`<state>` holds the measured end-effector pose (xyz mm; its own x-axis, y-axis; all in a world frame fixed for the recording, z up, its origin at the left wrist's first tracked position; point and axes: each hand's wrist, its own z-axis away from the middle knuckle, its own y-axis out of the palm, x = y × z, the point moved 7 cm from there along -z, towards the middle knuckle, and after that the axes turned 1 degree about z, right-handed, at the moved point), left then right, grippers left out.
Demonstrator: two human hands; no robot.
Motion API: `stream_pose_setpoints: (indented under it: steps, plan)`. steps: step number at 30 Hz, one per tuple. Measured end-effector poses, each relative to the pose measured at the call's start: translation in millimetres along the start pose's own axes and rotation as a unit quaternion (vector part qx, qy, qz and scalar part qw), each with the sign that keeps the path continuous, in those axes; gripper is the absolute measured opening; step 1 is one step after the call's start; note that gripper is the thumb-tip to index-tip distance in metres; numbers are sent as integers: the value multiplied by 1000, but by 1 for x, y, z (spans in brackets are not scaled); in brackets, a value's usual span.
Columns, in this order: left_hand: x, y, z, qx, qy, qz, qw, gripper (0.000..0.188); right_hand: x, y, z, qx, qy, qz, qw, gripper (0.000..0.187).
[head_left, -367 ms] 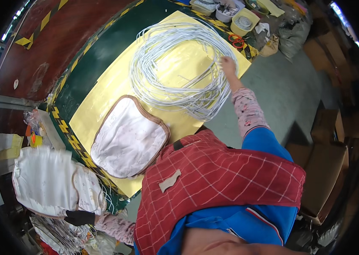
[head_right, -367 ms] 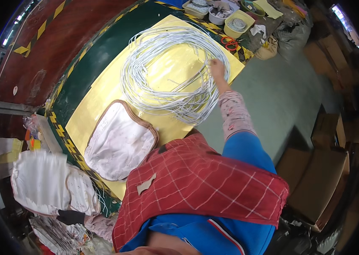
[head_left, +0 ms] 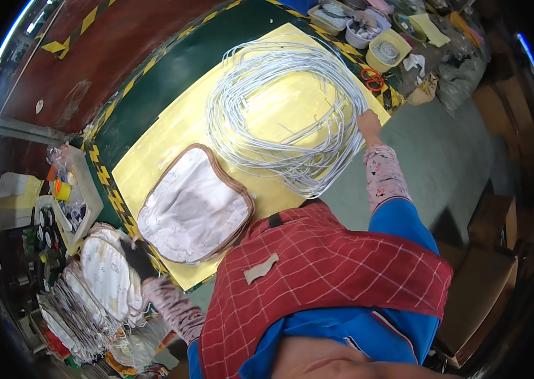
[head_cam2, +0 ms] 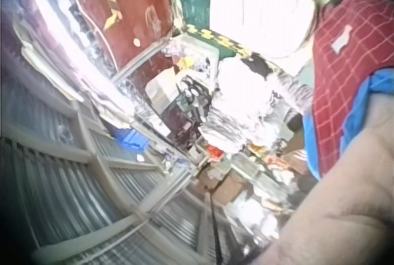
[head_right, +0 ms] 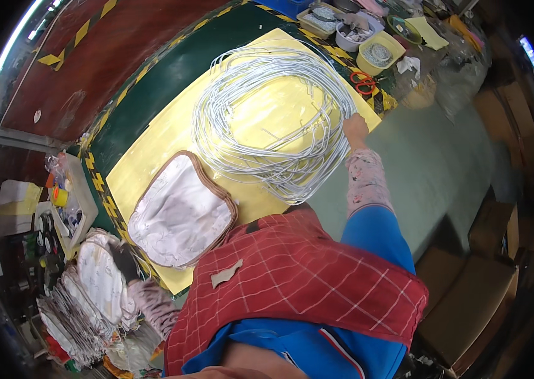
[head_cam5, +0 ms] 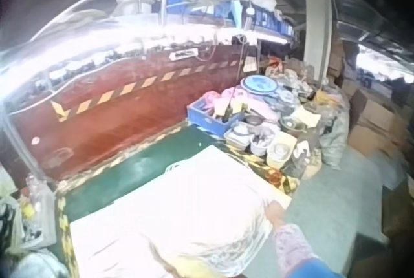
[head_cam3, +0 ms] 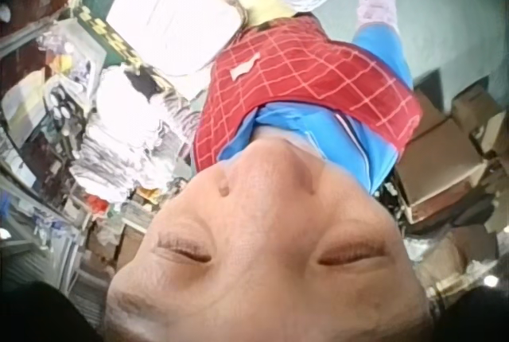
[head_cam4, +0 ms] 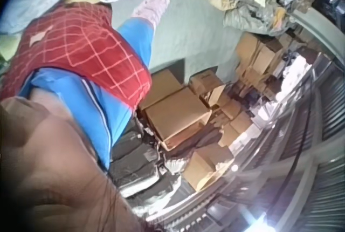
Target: The person repeatedly picks up white mask-like fabric pieces and inserts a coiled white wire into the edge of each piece. They place the assembled pieces into a stack on the table. The person handles the wire coil and fabric pieces by hand throughout the task.
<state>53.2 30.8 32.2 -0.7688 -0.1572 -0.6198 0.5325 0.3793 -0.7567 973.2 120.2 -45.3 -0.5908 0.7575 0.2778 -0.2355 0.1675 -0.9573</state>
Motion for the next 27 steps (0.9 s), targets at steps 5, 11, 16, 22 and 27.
stream_pose_setpoints:
  steps: [5, 11, 16, 22, 27]
  plan:
    - [-204, 131, 41, 169, 171, 33, 970, 45, 11, -10, -3, -14, -49, 35, 998, 27]
    - [-333, 149, 83, 340, 272, 168, 884, 39, 32, -66, 24, -41, -55, -484, 872, 26]
    - [-395, 157, 117, 352, 348, 278, 824, 52, 202, -178, 243, 286, -281, -478, 781, 33]
    - [-437, 176, 177, 505, 375, 390, 672, 27, 276, -228, 362, 409, -310, -522, 681, 33]
    - [-387, 174, 165, 564, 415, 271, 660, 29, 274, -258, 354, 287, -320, -611, 665, 39]
